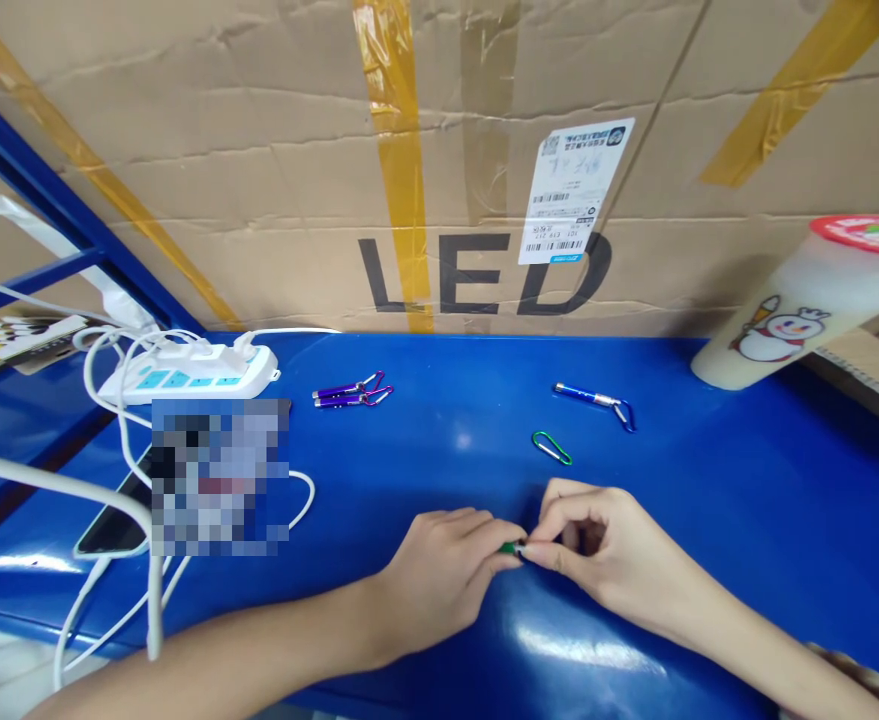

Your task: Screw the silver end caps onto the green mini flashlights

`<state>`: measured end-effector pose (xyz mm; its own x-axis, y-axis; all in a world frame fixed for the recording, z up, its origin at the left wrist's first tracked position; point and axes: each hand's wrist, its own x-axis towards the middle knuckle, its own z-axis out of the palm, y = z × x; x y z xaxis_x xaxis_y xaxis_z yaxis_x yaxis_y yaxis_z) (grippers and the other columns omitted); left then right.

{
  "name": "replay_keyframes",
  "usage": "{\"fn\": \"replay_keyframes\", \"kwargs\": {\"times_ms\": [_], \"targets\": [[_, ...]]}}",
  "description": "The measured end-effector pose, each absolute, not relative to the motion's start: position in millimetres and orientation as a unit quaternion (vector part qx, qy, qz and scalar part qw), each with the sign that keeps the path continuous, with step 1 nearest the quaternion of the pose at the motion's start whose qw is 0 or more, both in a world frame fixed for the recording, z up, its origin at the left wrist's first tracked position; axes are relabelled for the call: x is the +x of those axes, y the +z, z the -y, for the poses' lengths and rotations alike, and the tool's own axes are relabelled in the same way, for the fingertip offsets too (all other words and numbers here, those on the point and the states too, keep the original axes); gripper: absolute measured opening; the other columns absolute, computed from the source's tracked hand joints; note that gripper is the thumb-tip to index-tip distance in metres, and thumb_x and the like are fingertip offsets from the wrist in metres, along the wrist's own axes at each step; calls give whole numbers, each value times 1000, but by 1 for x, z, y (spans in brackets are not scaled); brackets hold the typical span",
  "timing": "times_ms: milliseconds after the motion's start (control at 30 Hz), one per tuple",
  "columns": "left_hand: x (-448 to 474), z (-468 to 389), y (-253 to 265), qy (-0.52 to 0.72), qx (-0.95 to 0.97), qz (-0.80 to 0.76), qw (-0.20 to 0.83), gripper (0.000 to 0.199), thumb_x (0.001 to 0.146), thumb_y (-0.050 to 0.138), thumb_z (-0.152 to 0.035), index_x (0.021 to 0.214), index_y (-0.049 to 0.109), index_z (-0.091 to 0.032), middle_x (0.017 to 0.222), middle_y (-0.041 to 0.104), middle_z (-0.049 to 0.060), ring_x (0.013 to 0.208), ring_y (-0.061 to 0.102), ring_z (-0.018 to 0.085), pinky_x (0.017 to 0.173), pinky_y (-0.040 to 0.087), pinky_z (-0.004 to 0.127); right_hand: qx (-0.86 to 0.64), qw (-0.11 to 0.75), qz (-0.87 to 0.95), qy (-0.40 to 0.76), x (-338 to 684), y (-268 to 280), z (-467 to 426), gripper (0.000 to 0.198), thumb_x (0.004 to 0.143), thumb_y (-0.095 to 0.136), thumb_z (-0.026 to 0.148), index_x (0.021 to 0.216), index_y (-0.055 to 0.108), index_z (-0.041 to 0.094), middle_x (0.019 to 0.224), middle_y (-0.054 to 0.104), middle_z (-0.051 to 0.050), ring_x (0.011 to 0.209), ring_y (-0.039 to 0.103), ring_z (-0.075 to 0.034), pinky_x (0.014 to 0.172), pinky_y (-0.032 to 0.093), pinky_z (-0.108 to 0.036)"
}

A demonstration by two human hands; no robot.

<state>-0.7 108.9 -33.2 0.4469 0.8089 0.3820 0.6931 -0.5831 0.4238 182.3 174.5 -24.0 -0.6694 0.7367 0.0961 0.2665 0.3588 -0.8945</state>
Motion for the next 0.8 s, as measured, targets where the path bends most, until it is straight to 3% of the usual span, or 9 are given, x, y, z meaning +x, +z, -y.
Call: {"fn": "replay_keyframes", "kwargs": {"times_ms": [367,800], "targets": [[-1,-109,-31,328,795,-465,208,11,91,49,-18,98,56,-14,87,66,2,77,62,12,70,44,20,-326,222,770,502,183,-26,-184,22,74,65,33,62,68,15,64,53,-2,50,38,-4,45,30,-17],[0,-104,-29,244,845,-454,142,16,97,35,-23,96,48,-14,87,64,4,77,62,16,66,45,25,-342,204,795,457,182,-30,-183,38,68,69,52,56,67,16,60,53,-4,52,42,-8,46,31,-20]]}}
